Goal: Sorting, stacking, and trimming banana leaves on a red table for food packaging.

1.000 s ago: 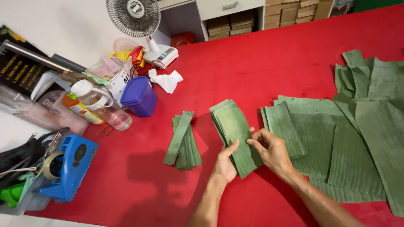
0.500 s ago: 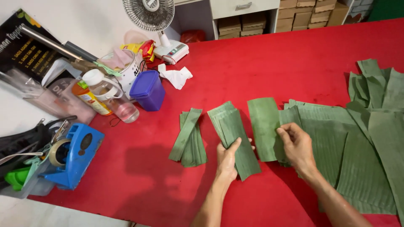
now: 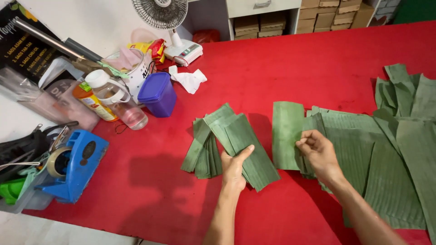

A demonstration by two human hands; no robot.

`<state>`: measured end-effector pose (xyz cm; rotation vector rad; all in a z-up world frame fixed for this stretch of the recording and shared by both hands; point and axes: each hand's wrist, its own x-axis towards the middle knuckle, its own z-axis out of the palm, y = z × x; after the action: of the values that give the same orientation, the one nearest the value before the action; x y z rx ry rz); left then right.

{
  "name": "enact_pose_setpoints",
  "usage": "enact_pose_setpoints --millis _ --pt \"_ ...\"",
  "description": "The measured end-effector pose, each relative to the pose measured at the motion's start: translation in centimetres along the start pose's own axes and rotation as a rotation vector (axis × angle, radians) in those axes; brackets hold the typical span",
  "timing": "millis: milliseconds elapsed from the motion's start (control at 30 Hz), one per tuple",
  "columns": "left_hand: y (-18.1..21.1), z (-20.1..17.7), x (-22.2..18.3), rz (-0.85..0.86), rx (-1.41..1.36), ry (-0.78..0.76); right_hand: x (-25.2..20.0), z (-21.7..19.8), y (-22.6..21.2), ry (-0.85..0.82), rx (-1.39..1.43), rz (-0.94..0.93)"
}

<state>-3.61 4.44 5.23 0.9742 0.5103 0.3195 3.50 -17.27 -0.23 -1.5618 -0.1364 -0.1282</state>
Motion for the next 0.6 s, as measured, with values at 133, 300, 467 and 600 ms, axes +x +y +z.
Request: enact_pose_setpoints --millis 133,300,467,600 --pt "-1.5 -1.5 1.2 0.018 0.012 -0.007 -0.4 1.6 0.0 -0.022 0.008 0.025" --pt "-2.0 -2.2 1.5 0.018 0.046 -0.015 0.2 2.5 1.1 -0.064 -0.017 0.111" --pt "-3.3 -1.7 2.3 0.031 0.039 -0.034 -1.4 4.7 -2.3 -0.117 -0.515 -0.272" --pt "-2.6 -1.1 1.3 -0.019 0.016 -0.060 -1.6 6.3 -0.5 -0.185 -0.379 -0.101"
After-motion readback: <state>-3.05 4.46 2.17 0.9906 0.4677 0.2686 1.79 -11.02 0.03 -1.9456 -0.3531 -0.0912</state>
